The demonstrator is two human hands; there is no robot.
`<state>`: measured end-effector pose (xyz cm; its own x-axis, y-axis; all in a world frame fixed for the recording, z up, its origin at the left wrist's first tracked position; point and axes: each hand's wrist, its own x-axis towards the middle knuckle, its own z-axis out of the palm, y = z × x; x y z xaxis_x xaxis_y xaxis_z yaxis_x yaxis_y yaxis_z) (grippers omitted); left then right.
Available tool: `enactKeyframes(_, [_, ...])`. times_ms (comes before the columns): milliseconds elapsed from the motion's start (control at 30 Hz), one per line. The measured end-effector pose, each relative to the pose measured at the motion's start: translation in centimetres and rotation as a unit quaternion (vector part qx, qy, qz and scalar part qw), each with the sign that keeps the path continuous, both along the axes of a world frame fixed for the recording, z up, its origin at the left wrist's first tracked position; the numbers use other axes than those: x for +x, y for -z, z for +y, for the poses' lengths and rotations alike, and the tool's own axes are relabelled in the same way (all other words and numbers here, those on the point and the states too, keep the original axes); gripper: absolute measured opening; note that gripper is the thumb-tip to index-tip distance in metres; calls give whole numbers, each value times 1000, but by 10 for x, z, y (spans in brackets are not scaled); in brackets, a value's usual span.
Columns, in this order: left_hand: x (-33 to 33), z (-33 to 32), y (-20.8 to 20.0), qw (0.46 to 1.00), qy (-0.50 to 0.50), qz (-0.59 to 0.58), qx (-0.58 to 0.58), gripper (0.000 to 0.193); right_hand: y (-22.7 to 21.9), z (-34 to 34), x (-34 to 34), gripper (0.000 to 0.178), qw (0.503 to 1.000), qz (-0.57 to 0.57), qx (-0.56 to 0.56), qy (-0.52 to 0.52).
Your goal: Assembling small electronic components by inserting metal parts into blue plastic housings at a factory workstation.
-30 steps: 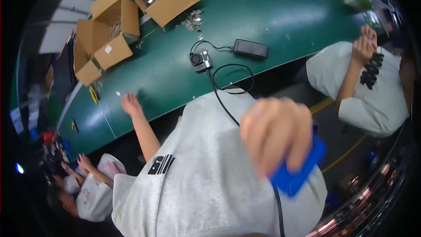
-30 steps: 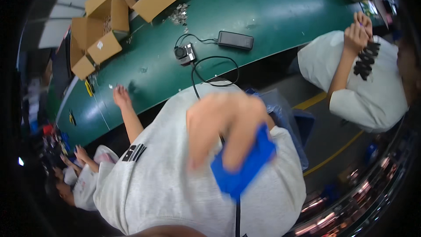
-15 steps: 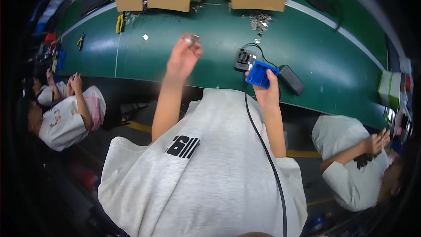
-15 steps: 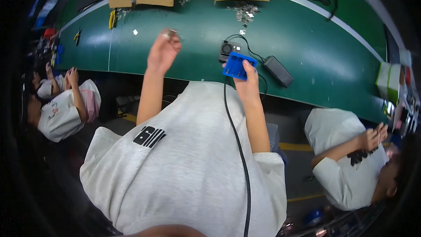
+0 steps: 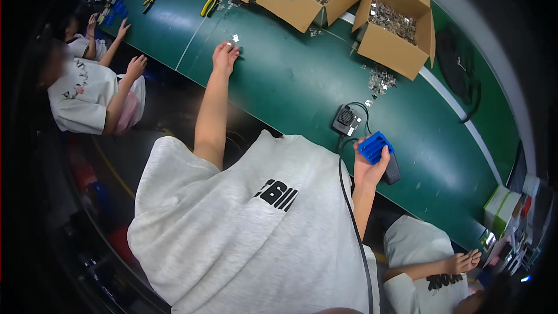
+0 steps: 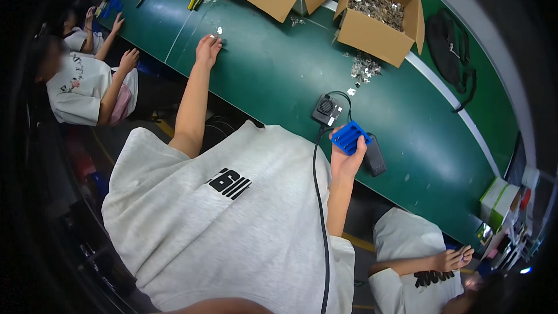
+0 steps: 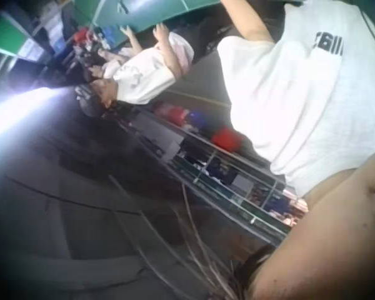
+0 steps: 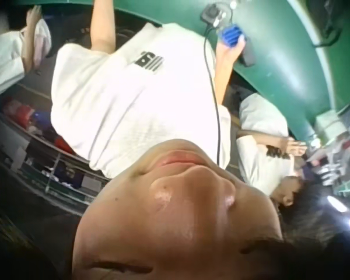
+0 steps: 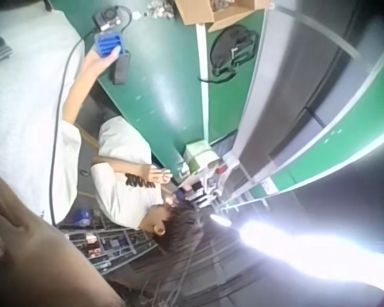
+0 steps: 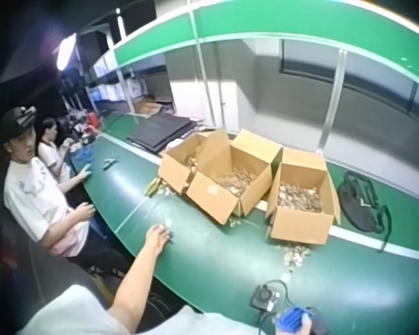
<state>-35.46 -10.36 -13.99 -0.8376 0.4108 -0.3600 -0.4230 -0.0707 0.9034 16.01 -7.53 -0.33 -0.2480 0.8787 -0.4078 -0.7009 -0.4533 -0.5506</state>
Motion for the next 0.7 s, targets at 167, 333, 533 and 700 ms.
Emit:
enactKeyframes(167, [-53, 7, -9, 993, 66, 20, -98, 32, 2, 6, -2, 38, 999, -19, -23, -32])
enactKeyframes(333, [-97, 24, 14, 972, 22, 158, -173, 35, 4, 15, -9, 38, 996, -33, -25, -83])
enactKeyframes(533, [-34, 16, -5, 829, 127, 448, -308, 24, 15, 16, -5, 37, 998, 4, -61, -22])
enactKeyframes(700, [-29, 30, 1, 771, 161, 515, -339, 18, 32, 12, 8, 40, 998, -20, -55, -24])
